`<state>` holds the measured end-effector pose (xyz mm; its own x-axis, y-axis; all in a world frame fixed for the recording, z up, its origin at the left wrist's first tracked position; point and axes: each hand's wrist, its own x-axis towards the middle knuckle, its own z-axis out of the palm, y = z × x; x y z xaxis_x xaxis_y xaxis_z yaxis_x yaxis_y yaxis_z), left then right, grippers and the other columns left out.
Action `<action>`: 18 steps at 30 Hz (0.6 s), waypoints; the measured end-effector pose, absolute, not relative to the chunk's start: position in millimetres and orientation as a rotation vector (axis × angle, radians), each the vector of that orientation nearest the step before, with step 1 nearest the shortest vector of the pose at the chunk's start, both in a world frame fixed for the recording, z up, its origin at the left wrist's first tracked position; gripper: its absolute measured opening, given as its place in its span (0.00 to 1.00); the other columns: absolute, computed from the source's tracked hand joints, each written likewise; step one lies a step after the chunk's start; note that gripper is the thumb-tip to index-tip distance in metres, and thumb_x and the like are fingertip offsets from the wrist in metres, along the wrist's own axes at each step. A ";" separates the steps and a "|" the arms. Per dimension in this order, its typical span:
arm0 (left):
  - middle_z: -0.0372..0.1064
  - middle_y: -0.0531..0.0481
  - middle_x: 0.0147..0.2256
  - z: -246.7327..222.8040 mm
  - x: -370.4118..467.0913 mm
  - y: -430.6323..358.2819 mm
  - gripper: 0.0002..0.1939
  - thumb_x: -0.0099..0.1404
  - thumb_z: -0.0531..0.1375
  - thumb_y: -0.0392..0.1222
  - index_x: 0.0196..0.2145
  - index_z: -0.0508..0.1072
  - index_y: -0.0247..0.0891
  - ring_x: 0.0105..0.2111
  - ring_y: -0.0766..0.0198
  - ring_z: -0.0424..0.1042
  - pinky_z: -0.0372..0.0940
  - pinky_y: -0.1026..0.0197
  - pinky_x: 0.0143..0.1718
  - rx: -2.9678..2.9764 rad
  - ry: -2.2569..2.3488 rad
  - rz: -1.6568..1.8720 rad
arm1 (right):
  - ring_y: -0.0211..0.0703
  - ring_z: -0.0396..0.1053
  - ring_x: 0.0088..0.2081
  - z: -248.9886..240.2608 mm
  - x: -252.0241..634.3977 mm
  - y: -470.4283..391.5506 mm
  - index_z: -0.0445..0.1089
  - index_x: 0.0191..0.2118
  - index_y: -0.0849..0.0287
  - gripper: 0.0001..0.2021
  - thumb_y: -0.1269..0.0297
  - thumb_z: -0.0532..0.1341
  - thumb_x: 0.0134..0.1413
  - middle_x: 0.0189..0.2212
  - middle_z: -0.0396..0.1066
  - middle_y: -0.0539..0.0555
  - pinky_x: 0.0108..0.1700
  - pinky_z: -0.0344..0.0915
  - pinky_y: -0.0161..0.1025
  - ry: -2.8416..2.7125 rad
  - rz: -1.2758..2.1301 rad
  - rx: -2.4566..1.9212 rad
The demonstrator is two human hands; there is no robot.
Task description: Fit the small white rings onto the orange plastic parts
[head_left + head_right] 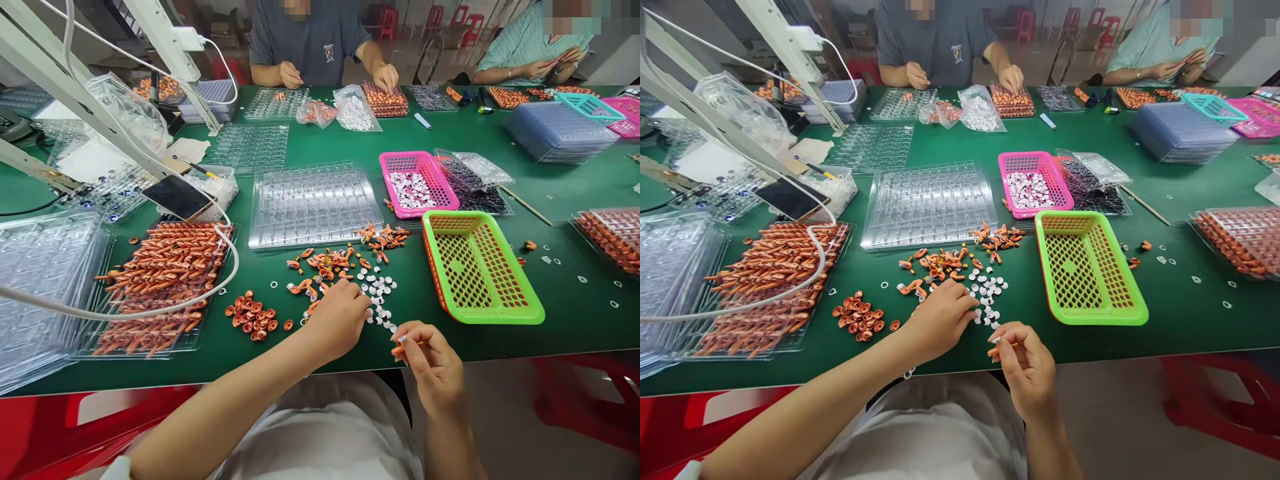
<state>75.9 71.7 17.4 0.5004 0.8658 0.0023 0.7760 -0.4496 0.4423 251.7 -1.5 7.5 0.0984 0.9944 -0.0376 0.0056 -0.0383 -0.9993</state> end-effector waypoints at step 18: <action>0.75 0.45 0.35 23.7 72.8 76.5 0.05 0.60 0.58 0.30 0.31 0.74 0.36 0.38 0.57 0.71 0.66 0.55 0.41 2.011 1.330 0.482 | 0.38 0.72 0.35 -8.4 266.2 -2.4 0.65 0.36 0.56 0.05 0.70 0.54 0.65 0.41 0.70 0.54 0.37 0.74 0.36 -1.451 1.098 -1.146</action>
